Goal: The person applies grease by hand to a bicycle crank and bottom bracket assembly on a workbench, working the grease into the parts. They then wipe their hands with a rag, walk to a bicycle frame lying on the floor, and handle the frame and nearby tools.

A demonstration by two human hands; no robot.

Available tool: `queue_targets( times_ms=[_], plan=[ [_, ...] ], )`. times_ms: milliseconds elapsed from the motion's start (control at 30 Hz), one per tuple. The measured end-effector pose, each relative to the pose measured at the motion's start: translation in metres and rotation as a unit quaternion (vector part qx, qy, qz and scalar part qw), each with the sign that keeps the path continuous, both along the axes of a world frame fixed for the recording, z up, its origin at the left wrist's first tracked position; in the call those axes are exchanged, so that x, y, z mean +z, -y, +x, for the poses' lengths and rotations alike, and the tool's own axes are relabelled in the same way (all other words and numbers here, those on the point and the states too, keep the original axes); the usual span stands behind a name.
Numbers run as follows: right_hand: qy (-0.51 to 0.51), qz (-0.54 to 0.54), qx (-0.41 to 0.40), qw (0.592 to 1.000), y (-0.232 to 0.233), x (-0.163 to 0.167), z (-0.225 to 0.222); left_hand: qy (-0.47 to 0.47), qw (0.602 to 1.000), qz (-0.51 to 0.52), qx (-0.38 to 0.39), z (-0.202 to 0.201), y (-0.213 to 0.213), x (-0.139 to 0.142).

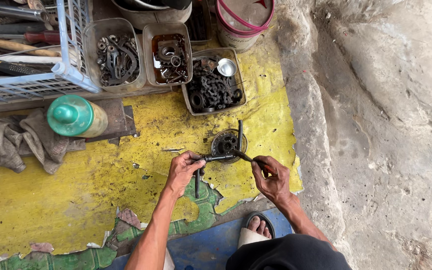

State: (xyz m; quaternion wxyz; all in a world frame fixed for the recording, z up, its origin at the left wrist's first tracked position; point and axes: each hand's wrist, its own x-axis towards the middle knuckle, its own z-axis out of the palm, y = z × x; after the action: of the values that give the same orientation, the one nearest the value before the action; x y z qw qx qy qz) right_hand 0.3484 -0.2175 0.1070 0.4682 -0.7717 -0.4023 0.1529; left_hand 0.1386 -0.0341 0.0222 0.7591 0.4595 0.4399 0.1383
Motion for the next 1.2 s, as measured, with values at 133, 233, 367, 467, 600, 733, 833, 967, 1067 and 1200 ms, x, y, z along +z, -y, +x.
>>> queue_targets(
  times_ms=[133,233,367,467,600,733,833,967,1067,1200],
  plan=[
    [-0.013,0.035,0.046,0.998,0.005,0.006,0.002,0.01,0.998,-0.061,0.023,0.003,0.0,0.009],
    [-0.004,0.051,0.015,0.999,0.007,0.007,0.003,0.017,0.991,-0.124,0.037,0.005,-0.004,0.016],
    [-0.004,0.066,0.012,0.998,0.012,0.01,0.005,0.044,0.981,-0.188,0.037,0.006,-0.007,0.019],
    [0.006,0.09,-0.006,0.996,0.016,0.012,0.008,0.064,0.967,-0.244,0.037,0.006,-0.008,0.015],
    [0.02,0.101,-0.038,0.994,0.016,0.013,0.009,0.086,0.943,-0.316,0.059,0.005,-0.007,0.003],
    [0.061,0.119,0.051,0.99,0.012,0.011,0.009,0.094,0.926,-0.353,0.089,0.004,-0.004,-0.007],
    [0.093,0.145,0.054,0.984,0.007,0.011,0.006,0.107,0.923,-0.357,0.099,0.003,-0.001,-0.009],
    [0.084,0.166,0.068,0.98,-0.004,0.015,-0.004,0.109,0.921,-0.359,0.102,0.005,0.003,-0.006],
    [0.066,0.147,0.143,0.977,-0.007,0.023,-0.014,0.116,0.92,-0.362,0.092,0.01,0.005,-0.003],
    [0.076,0.185,0.109,0.974,-0.009,0.032,-0.015,0.127,0.916,-0.367,0.099,0.012,0.007,0.001]
  ],
)
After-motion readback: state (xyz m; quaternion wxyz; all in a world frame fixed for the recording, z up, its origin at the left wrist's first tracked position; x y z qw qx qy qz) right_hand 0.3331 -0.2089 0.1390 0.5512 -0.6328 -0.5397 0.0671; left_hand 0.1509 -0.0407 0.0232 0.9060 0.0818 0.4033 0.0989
